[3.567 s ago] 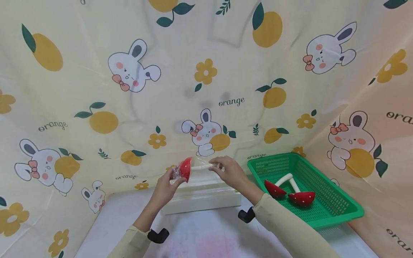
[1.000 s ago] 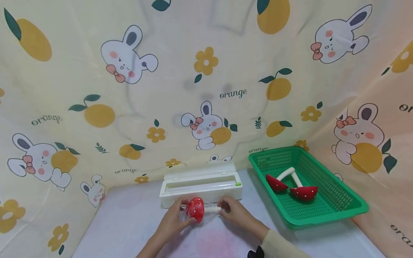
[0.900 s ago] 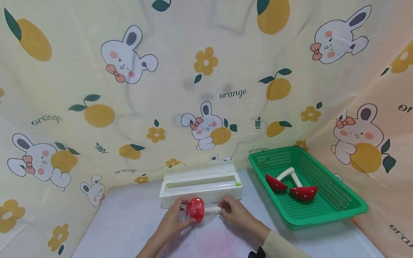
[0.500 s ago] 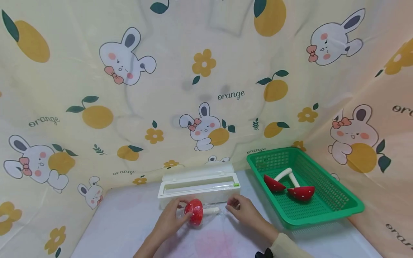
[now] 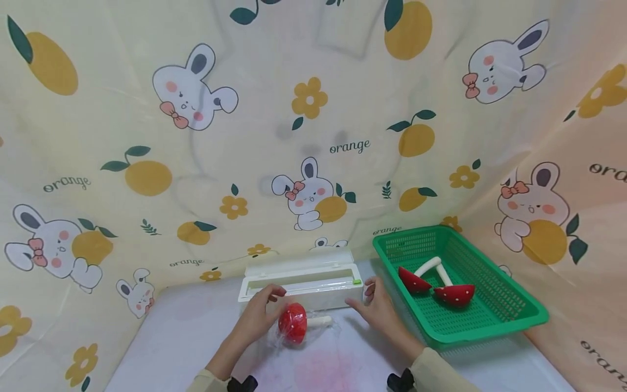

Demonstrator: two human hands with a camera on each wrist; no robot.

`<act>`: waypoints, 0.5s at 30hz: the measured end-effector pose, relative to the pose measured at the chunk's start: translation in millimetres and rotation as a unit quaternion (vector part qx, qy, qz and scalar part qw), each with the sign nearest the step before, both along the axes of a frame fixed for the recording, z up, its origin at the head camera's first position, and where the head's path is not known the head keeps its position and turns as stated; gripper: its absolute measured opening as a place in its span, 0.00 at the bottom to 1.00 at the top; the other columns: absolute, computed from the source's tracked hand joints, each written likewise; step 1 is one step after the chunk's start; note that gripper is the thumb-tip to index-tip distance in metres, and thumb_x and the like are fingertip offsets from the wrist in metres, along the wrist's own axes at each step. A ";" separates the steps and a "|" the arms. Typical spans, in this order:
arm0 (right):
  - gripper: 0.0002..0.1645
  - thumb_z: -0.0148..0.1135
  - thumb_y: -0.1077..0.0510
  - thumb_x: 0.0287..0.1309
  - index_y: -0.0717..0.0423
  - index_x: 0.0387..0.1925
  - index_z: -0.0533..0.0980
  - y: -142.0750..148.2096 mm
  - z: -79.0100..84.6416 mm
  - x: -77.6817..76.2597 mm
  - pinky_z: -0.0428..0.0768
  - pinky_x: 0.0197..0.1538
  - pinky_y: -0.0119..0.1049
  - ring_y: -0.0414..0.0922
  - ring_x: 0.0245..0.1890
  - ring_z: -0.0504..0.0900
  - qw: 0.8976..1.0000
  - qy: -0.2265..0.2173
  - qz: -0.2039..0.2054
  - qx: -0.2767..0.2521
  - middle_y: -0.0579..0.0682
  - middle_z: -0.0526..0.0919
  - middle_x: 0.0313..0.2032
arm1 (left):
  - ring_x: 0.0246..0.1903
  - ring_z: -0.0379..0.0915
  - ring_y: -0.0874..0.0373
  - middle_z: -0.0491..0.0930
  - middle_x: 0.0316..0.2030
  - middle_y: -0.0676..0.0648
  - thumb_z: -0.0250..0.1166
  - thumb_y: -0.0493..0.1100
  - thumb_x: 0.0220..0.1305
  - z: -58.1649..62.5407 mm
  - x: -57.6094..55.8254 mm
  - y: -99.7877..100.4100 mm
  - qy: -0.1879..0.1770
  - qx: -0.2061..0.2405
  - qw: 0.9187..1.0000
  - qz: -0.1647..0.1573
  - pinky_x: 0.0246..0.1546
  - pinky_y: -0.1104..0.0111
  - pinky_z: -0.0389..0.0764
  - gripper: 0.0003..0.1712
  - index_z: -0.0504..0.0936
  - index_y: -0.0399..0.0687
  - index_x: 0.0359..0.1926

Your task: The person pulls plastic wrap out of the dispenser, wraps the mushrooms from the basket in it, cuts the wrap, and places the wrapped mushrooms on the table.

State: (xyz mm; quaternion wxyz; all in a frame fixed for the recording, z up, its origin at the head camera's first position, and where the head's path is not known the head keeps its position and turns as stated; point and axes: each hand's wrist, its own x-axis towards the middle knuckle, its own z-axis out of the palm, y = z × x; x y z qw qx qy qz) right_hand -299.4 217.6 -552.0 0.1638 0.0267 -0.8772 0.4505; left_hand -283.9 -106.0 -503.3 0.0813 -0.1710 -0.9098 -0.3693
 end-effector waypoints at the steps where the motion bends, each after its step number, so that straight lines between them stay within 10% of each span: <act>1: 0.47 0.78 0.39 0.47 0.58 0.57 0.62 -0.4 0.2 -2.2 0.78 0.40 0.37 0.51 0.42 0.77 1.000 -0.010 -0.003 0.004 0.58 0.76 0.44 | 0.51 0.76 0.54 0.79 0.51 0.52 0.65 0.50 0.69 0.6 -1.6 0.3 -0.002 0.005 1.000 0.000 0.51 0.57 0.81 0.17 0.76 0.53 0.55; 7: 0.61 0.73 0.32 0.49 0.55 0.72 0.54 -1.9 -0.7 -18.4 0.80 0.55 0.54 0.60 0.60 0.74 0.999 -0.050 0.016 0.001 0.63 0.69 0.64 | 0.47 0.78 0.54 0.81 0.49 0.50 0.65 0.46 0.69 3.9 -12.5 5.2 0.027 0.021 0.999 -0.016 0.49 0.55 0.81 0.15 0.77 0.50 0.54; 15: 0.57 0.74 0.35 0.50 0.55 0.71 0.58 -1.3 -8.3 -32.9 0.74 0.60 0.59 0.60 0.63 0.71 0.998 -0.024 0.052 -0.035 0.61 0.69 0.66 | 0.48 0.77 0.56 0.81 0.48 0.52 0.65 0.46 0.69 8.2 -20.7 12.3 -0.001 0.019 1.000 -0.017 0.51 0.58 0.80 0.14 0.77 0.52 0.54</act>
